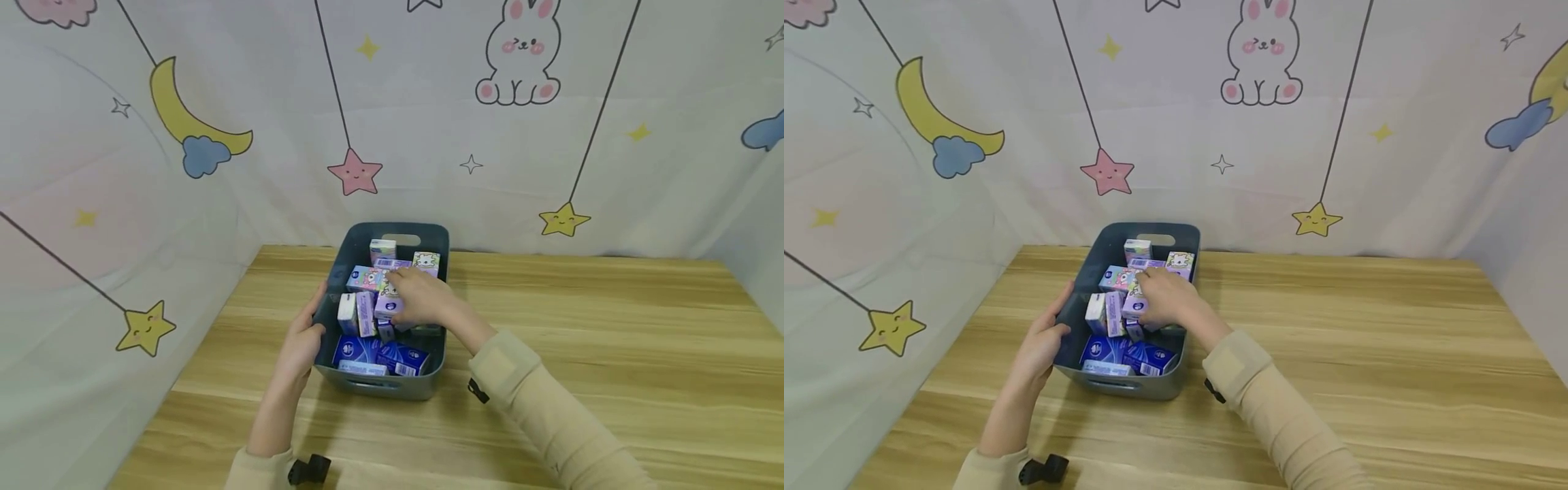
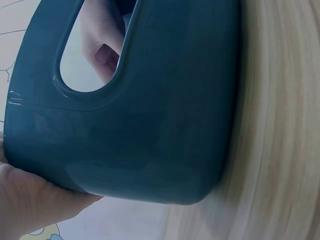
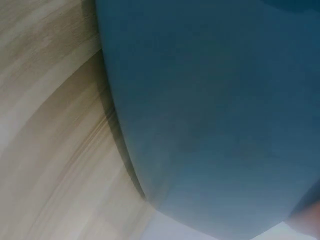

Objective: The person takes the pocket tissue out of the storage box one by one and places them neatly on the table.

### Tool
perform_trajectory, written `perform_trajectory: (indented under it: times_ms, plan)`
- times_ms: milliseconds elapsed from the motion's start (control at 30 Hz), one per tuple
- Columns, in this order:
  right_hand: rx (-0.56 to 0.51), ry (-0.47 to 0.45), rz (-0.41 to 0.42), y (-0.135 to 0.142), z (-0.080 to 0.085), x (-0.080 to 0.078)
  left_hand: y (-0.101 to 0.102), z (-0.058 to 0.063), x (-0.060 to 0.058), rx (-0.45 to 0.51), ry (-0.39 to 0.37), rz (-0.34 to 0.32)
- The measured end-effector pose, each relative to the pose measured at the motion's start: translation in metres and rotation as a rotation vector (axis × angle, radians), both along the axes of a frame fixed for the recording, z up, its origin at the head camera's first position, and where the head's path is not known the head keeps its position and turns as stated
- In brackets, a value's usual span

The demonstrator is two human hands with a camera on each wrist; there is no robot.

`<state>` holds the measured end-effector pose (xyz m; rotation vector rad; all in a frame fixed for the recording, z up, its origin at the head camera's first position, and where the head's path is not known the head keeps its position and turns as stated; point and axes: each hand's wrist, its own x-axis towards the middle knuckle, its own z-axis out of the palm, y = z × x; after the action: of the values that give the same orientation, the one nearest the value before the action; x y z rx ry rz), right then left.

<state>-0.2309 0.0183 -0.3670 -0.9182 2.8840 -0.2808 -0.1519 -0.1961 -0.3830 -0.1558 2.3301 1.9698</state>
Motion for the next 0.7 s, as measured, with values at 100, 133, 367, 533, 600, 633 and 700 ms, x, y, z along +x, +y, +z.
perform_trajectory:
  times_ms: [100, 133, 367, 533, 600, 633, 700]
  plan:
    - [-0.031, 0.03, 0.005, 0.002, 0.001, 0.0, 0.001, 0.001, 0.0, 0.002, -0.006, 0.003]
    - [-0.045, 0.033, 0.005, 0.003, 0.002, 0.0, 0.001, 0.001, 0.0, 0.002, -0.009, 0.003]
    - [-0.177, 0.064, 0.031, 0.011, 0.008, 0.004, 0.004, 0.0, 0.001, -0.011, -0.022, 0.007]
    - [-0.266, 0.112, 0.029, 0.022, 0.026, 0.01, 0.002, -0.001, 0.001, -0.025, -0.003, 0.002]
    - [-0.307, 0.112, 0.017, 0.029, 0.036, 0.012, 0.001, -0.001, 0.0, -0.031, 0.007, 0.0]
    - [-0.33, 0.107, 0.01, 0.032, 0.041, 0.013, 0.001, -0.001, 0.0, -0.035, 0.01, 0.0]
    - [-0.365, 0.101, -0.001, 0.04, 0.05, 0.014, 0.0, 0.0, 0.0, -0.038, 0.014, -0.004]
